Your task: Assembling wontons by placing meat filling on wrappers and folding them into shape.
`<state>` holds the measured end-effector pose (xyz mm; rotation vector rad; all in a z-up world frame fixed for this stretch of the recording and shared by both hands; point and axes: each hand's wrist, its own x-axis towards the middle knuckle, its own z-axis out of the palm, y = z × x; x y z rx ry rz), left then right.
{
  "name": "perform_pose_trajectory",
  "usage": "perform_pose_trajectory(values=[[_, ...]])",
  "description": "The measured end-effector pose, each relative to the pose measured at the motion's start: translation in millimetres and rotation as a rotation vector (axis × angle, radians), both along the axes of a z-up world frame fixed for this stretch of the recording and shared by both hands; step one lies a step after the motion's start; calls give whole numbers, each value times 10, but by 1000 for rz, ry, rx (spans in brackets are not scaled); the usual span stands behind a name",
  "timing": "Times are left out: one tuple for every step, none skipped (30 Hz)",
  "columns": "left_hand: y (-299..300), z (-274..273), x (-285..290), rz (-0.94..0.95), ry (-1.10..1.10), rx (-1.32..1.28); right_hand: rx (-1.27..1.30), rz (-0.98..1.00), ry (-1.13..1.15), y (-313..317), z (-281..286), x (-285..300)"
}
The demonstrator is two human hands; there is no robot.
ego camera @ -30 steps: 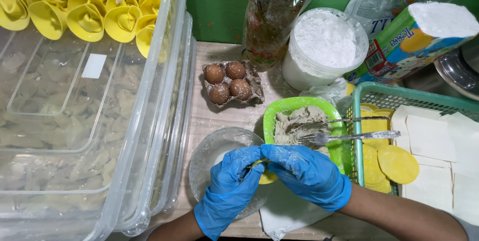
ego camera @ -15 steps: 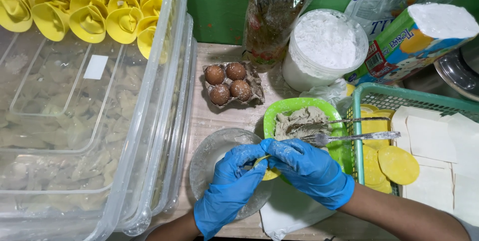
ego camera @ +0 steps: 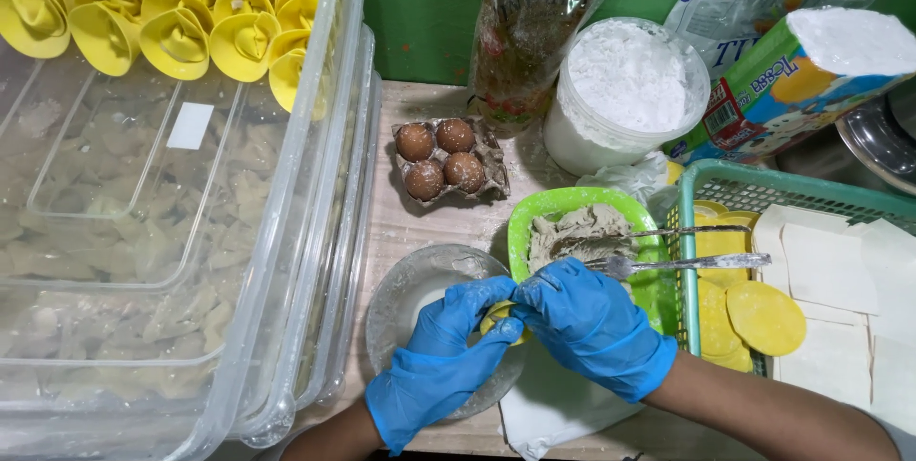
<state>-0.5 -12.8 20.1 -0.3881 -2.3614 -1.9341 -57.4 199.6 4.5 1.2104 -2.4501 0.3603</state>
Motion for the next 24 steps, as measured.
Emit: perform_pose_trajectory(values=[[-27,39,-12,-38,-2,-17,6,22,-30,-10,-31,6],[-53,81,-22,-77,-3,-34,11,44,-60,-19,-59,14],[-46,41,-26,-76,0,-35,11,45,-57,-6,-137,10],[-39,3,-30,-82,-33,-79,26,55,-101,7,-214,7],[-31,-37,-28,-86,-67,-121,42,68,-147,19,-291,5],[-41,-34,-32,-83,-65,-121,43,71,-145,32,-301,-7],[-49,-35,-34,-98,-61,-127,48,49,-144,47,-311,-16],[-56,-37,-37,-113,-57,-133,54,27,-142,62,-323,-26],[-64,-105,-39,-112,-57,-132,55,28,-142,60,-265,-46],[-71,-172,-41,-91,-22,-162,75,-24,-258,59,-205,-65],[-81,-237,-48,-70,15,-193,95,-78,-372,55,-144,-88],[-84,-172,-51,-69,16,-192,95,-78,-371,26,-72,-96],[-86,-107,-48,-80,2,-157,96,-89,-452,-4,2,-101],[-88,-40,-42,-91,-13,-122,98,-100,-534,-34,77,-104],[-78,6,-71,-91,-9,-122,98,-100,-531,-31,23,-118],[-70,53,-97,-117,-18,-94,93,-88,-487,-30,-31,-130],[-66,98,-112,-140,-27,-66,90,-71,-444,-36,-85,-140],[-85,7,-92,-135,-25,-65,91,-67,-442,-46,-79,-147],[-103,-82,-66,-99,42,-97,17,-25,-429,-58,-73,-148],[-122,-167,-38,-63,110,-128,-58,17,-417,-69,-64,-146],[-146,-32,14,-59,111,-129,-57,22,-416,-93,-8,-136],[-170,110,67,-37,74,-99,-60,-19,-440,-118,54,-126],[-201,263,102,-18,42,-71,-64,-61,-460,-149,127,-130],[-275,479,258,-16,48,-74,-66,-59,-455,-188,241,-118]])
